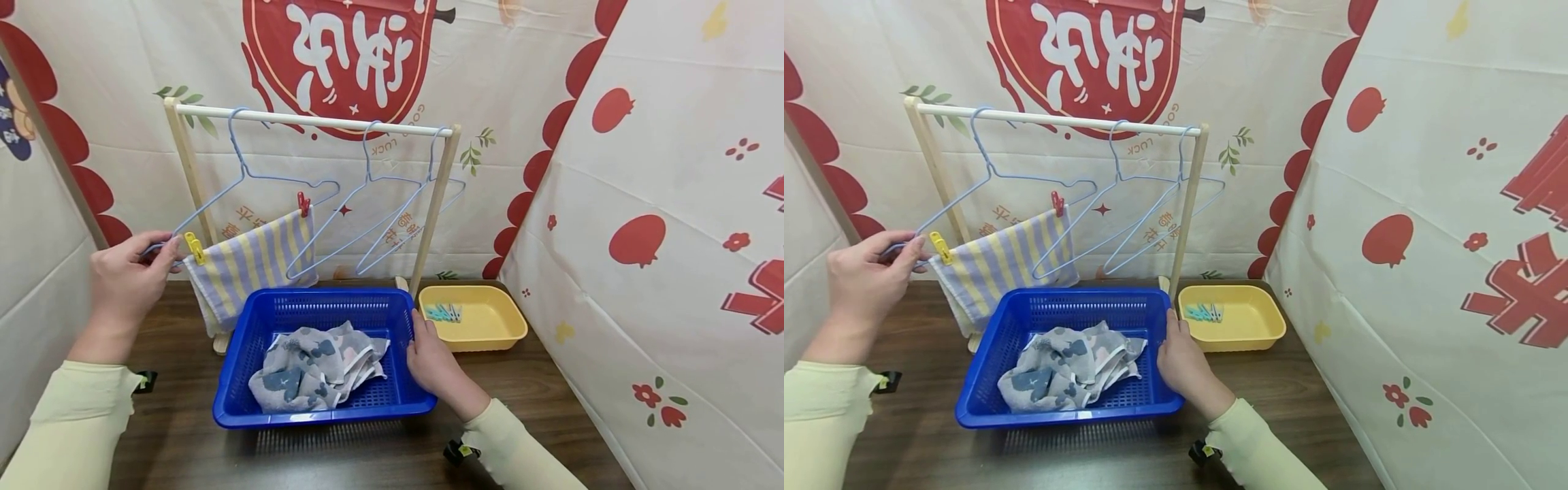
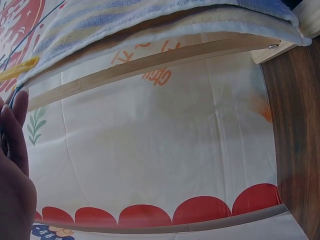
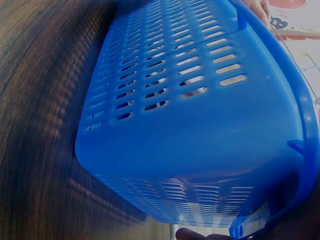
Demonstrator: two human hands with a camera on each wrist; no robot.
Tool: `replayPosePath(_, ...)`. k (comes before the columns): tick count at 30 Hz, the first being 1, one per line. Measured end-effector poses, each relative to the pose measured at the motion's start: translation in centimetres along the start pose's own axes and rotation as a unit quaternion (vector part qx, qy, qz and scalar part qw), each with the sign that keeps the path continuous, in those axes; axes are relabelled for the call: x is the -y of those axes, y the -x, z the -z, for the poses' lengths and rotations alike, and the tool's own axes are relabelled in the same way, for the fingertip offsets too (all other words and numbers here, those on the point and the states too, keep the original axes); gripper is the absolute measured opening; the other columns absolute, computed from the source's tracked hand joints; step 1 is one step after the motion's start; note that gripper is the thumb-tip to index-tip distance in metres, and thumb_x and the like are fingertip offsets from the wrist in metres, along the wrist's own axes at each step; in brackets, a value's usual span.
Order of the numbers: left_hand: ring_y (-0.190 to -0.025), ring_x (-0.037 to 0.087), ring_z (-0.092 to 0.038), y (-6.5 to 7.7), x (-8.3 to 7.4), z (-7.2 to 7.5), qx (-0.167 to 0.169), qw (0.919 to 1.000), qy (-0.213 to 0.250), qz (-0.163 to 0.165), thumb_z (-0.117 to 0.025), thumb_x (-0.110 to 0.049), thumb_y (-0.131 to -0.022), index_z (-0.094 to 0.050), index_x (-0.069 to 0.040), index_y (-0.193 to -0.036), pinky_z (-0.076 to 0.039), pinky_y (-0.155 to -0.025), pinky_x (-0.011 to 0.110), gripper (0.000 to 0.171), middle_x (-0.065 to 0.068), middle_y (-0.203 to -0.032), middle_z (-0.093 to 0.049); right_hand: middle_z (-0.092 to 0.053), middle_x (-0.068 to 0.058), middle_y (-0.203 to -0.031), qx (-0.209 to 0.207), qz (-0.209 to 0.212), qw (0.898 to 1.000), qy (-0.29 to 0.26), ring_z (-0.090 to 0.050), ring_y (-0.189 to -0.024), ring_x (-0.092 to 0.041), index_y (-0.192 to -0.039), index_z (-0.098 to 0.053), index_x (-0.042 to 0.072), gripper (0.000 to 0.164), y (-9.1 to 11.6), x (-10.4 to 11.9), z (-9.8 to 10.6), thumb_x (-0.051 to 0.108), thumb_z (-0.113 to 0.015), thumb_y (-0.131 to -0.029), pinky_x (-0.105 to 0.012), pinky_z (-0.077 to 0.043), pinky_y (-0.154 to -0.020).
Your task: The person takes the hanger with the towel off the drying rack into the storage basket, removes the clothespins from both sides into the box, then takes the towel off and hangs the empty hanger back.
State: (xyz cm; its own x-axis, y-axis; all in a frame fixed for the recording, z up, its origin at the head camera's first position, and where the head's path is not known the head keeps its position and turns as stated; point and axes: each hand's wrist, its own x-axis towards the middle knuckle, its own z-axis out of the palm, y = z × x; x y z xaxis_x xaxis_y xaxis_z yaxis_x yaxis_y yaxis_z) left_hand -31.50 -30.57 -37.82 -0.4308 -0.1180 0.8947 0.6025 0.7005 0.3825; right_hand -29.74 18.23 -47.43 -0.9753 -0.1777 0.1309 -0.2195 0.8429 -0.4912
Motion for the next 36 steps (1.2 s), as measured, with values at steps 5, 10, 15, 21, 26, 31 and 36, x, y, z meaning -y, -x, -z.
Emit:
replayPosePath(5, -0.079, -0.029, -0.057, -0.1, -0.2, 0.1, -0.005, 1.0000, -0.005, -0.003, -0.082, 0.008, -0.094, -0.080, 0.012, -0.107, -0.044, -0.075, -0.001, 0.014, 0.031, -0.090, -0.077, -0.055, -0.030, -0.142, -0.020, 0.023, 1.000, 0.007, -0.069, -0.116, -0.043, -0.168, -0.033, -0.007, 0.065, 0.0, -0.3, -0.2, 0.003, -0.056, -0.108, -0.059, -0.058, -0.102)
replayPosePath(10, -0.073, -0.023, -0.061, -0.4, -0.7, -0.1, -0.033, 0.9990, 0.024, 0.018, -0.082, 0.009, -0.093, -0.081, 0.012, -0.105, -0.047, -0.071, 0.001, 0.012, 0.008, -0.086, -0.080, -0.054, -0.029, -0.146, -0.009, 0.012, 1.000, 0.005, -0.068, -0.122, -0.042, -0.169, -0.031, -0.005, 0.065, 0.0, -0.1, 0.0, 0.005, -0.056, -0.110, -0.059, -0.057, -0.105)
replayPosePath(15, -0.068, -0.014, -0.067, -0.6, -1.6, 0.2, -0.055, 0.9927, 0.086, 0.063, -0.079, 0.010, -0.095, -0.078, 0.017, -0.105, -0.052, -0.067, 0.005, 0.012, -0.028, -0.088, -0.071, -0.053, -0.028, -0.147, 0.002, -0.001, 1.000, 0.000, -0.068, -0.123, -0.039, -0.171, -0.029, -0.002, 0.065, 0.0, 0.0, 0.1, 0.006, -0.055, -0.112, -0.058, -0.057, -0.106)
replayPosePath(21, -0.064, -0.004, -0.071, -0.9, -3.0, 1.0, -0.081, 0.9768, 0.140, 0.139, -0.079, 0.004, -0.098, -0.076, 0.020, -0.108, -0.054, -0.063, 0.009, 0.019, -0.015, -0.082, -0.076, -0.053, -0.027, -0.149, 0.007, -0.005, 1.000, -0.003, -0.067, -0.124, -0.038, -0.171, -0.029, -0.002, 0.065, 0.0, 0.1, 0.2, 0.007, -0.055, -0.112, -0.058, -0.057, -0.106)
replayPosePath(26, -0.062, 0.001, -0.072, -1.0, -2.9, 1.9, -0.097, 0.9661, 0.156, 0.181, -0.080, 0.003, -0.097, -0.076, 0.021, -0.108, -0.053, -0.057, 0.010, 0.021, -0.007, -0.077, -0.076, -0.052, -0.027, -0.150, 0.006, -0.005, 1.000, -0.004, -0.067, -0.126, -0.039, -0.172, -0.028, -0.002, 0.065, 0.0, 0.2, 0.2, 0.007, -0.054, -0.112, -0.058, -0.056, -0.107)
replayPosePath(31, -0.060, 0.006, -0.073, -0.7, -2.2, 2.7, -0.111, 0.9454, 0.231, 0.201, -0.082, 0.006, -0.094, -0.074, 0.023, -0.105, -0.054, -0.054, 0.014, 0.021, 0.001, -0.076, -0.078, -0.052, -0.027, -0.150, 0.009, -0.010, 1.000, -0.010, -0.066, -0.126, -0.038, -0.172, -0.028, -0.001, 0.065, 0.1, 0.2, 0.3, 0.008, -0.053, -0.113, -0.058, -0.055, -0.108)
replayPosePath(36, -0.054, 0.013, -0.073, -0.6, -1.6, 3.2, -0.120, 0.9070, 0.341, 0.216, -0.083, 0.012, -0.090, -0.073, 0.025, -0.101, -0.054, -0.047, 0.021, 0.019, 0.011, -0.074, -0.077, -0.053, -0.027, -0.149, 0.007, -0.006, 1.000, -0.005, -0.066, -0.125, -0.038, -0.171, -0.029, -0.002, 0.065, 0.1, 0.2, 0.2, 0.007, -0.054, -0.112, -0.058, -0.056, -0.107)
